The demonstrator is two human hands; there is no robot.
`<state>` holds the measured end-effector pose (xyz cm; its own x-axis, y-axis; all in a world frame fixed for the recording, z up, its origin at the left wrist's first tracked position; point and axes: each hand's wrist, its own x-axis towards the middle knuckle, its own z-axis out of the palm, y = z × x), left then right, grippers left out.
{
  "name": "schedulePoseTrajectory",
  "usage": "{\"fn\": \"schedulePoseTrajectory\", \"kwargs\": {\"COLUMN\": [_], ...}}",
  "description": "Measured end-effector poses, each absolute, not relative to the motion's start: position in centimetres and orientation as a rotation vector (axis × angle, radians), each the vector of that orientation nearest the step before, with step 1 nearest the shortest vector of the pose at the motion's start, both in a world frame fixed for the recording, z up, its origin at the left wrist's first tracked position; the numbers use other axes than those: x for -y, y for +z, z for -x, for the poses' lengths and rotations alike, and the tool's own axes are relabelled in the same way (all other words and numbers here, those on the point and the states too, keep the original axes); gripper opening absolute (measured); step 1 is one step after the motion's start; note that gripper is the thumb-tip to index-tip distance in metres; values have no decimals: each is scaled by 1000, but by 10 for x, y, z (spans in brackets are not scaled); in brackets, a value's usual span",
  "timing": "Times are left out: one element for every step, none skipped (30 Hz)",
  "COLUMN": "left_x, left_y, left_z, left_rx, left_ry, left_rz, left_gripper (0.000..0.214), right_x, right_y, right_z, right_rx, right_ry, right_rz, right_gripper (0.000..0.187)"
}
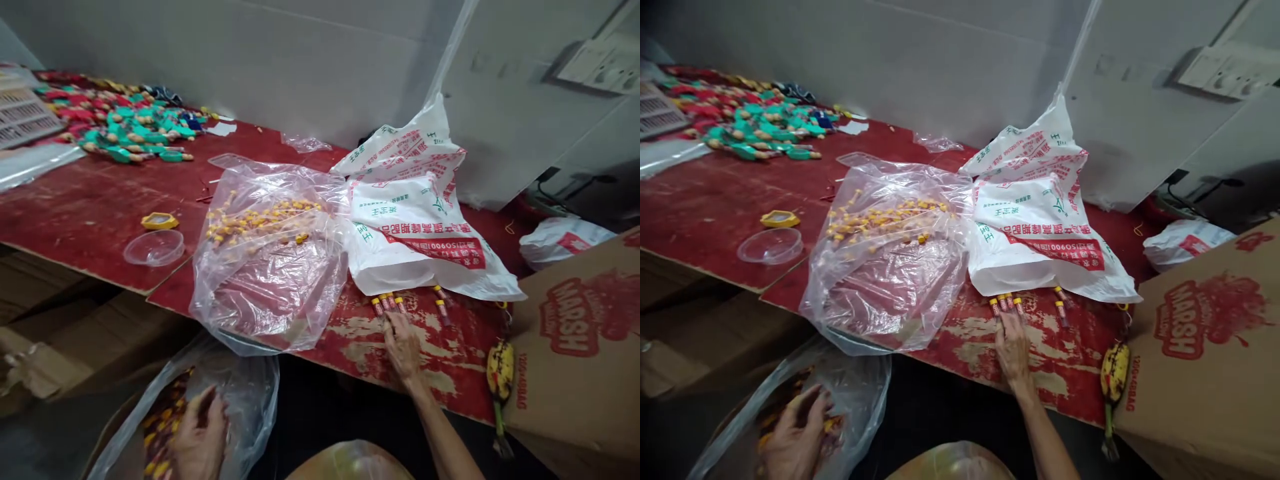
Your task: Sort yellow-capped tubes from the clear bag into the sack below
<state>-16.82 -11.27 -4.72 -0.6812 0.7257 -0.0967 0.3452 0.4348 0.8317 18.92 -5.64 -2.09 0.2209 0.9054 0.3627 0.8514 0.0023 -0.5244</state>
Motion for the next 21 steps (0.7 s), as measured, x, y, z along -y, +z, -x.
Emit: {"fn": "schedulePoseTrajectory", "kwargs": {"left_x": [104,93,83,72,60,49,39,29,20,12,6,2,-1,-2,-3,-3,-3,-3,-3,-3,-2], "left_y": [-34,-22,-12,-5,-1,0,-1,-3,-6,-9,-12,-15,-17,-18,-19,-20,-21,-21,-21,-22,-22], "left_z": [147,125,101,77,54,32,13,-5,-21,-34,-45,-54,-61,-65,-69,-70,-70,-69,-67,-64,-61], "left_rx": [-2076,-1914,-1747,-1599,-1481,-1411,-1379,-1372,-1377,-1388,-1396,-1402,-1410,-1420,-1431,-1442,-1451,-1456,-1453,-1444,-1431], "left_ry": [1164,1176,1156,1094,1021,963,925,905,897,894,888,876,857,835,811,789,772,758,746,733,716], "left_rz": [-907,-926,-963,-1018,-1111,-1229,-1355,-1466,-1548,-1606,-1639,-1657,-1677,-1691,-1697,-1695,-1686,-1672,-1653,-1632,-1616], "left_gripper": [47,48,47,46,44,41,38,35,32,30,27,25,23,22,24,27,31,36,40,45,49], "right_x": [50,43,37,32,27,24,22,21,22,24,28,31,36,40,44,47,49,51,53,54,55], "right_y": [-23,-24,-25,-26,-27,-28,-30,-31,-33,-35,-37,-39,-41,-43,-44,-44,-44,-44,-43,-42,-41], "right_z": [-196,-200,-202,-202,-202,-201,-199,-197,-195,-193,-190,-187,-184,-180,-177,-174,-172,-170,-170,-170,-170], "right_rx": [1617,1630,1657,1688,1712,1726,1731,1728,1722,1718,1714,1707,1699,1691,1680,1671,1660,1649,1633,1611,1590], "right_ry": [29,-25,-57,-71,-76,-78,-78,-74,-63,-50,-30,7,57,112,163,213,257,293,330,378,420], "right_rz": [1911,1984,2049,2104,2146,2171,2182,2186,2189,2197,2209,2222,2234,2241,2244,2237,2218,2187,2146,2092,2039], "right_gripper": [38,39,40,39,38,37,35,34,32,30,30,29,29,29,28,28,29,30,31,32,32]}}
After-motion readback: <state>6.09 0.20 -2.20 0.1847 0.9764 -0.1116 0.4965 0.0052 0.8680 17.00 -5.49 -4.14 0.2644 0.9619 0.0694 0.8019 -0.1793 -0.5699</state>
